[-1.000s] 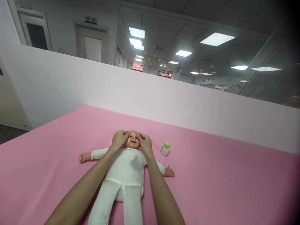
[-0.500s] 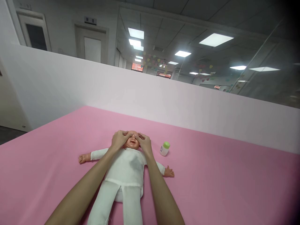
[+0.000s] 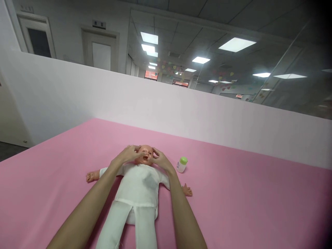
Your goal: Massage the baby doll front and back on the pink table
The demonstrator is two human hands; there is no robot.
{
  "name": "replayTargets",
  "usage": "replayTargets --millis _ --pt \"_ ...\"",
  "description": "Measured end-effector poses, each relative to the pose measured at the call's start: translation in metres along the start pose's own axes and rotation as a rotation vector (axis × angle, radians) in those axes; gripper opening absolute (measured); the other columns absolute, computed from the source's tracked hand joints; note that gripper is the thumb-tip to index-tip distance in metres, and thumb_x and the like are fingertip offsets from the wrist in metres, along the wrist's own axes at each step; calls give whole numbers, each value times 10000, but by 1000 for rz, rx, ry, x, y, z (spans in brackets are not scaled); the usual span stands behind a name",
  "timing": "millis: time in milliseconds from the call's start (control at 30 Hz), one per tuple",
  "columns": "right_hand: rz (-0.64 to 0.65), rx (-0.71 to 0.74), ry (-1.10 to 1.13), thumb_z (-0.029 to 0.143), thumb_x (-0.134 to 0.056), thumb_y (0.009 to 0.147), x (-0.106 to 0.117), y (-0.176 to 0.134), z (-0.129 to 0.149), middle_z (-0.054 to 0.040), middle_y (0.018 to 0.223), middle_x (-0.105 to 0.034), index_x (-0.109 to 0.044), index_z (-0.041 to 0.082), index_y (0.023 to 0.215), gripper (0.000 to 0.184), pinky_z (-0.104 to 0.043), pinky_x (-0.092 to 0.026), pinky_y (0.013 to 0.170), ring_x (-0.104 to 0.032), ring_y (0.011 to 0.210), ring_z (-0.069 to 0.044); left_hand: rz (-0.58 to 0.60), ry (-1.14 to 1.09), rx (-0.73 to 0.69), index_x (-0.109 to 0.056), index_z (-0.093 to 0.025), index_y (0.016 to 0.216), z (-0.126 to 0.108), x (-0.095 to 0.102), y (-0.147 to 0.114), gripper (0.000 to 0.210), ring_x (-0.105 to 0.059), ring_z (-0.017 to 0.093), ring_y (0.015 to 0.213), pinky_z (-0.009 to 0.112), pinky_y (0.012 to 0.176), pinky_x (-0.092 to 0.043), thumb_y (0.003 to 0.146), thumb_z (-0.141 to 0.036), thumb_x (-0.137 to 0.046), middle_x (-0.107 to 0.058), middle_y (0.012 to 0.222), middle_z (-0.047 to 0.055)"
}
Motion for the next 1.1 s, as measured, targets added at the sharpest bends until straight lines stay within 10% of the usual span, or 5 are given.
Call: replayTargets --millis 200,500,833,1100 --pt "150 28 27 351 -932 662 -5 -8 8 -79 1398 -662 -568 270 1455 876 -444 -527 1067 -629 1277 -311 120 57 -43 -739 -201 1099 -2 2 -5 600 -689 293 854 316 698 -464 593 -511 -834 -766 955 82" --pt "185 -6 117 419 -928 722 10 -12 -6 -107 1643 -436 -455 277 1583 993 -513 -411 1212 -403 1517 -343 228 -99 -88 -717 -167 1238 11 7 -3 642 -695 307 891 357 751 -498 682 -485 -754 -777 954 66" --pt "117 -14 -118 447 -935 679 -10 -13 23 -82 1362 -672 -564 245 1391 827 -454 -555 1022 -658 1211 -304 141 181 -49 -675 -205 1065 -8 1 -7 577 -650 260 783 304 626 -417 644 -575 -814 -729 907 68" --pt "163 24 41 373 -904 740 3 -9 -4 -84 1611 -481 -477 287 1555 924 -472 -414 1203 -448 1485 -321 194 15 -113 -713 -209 1016 4 6 -6 397 -656 255 803 308 654 -446 702 -448 -763 -726 868 40"
Point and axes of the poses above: each hand's wrist, its own y-axis towards the middle knuckle, its own x-axis out of the back of the hand, z = x × y, the point moved 6 cm from there along y, towards the middle knuckle
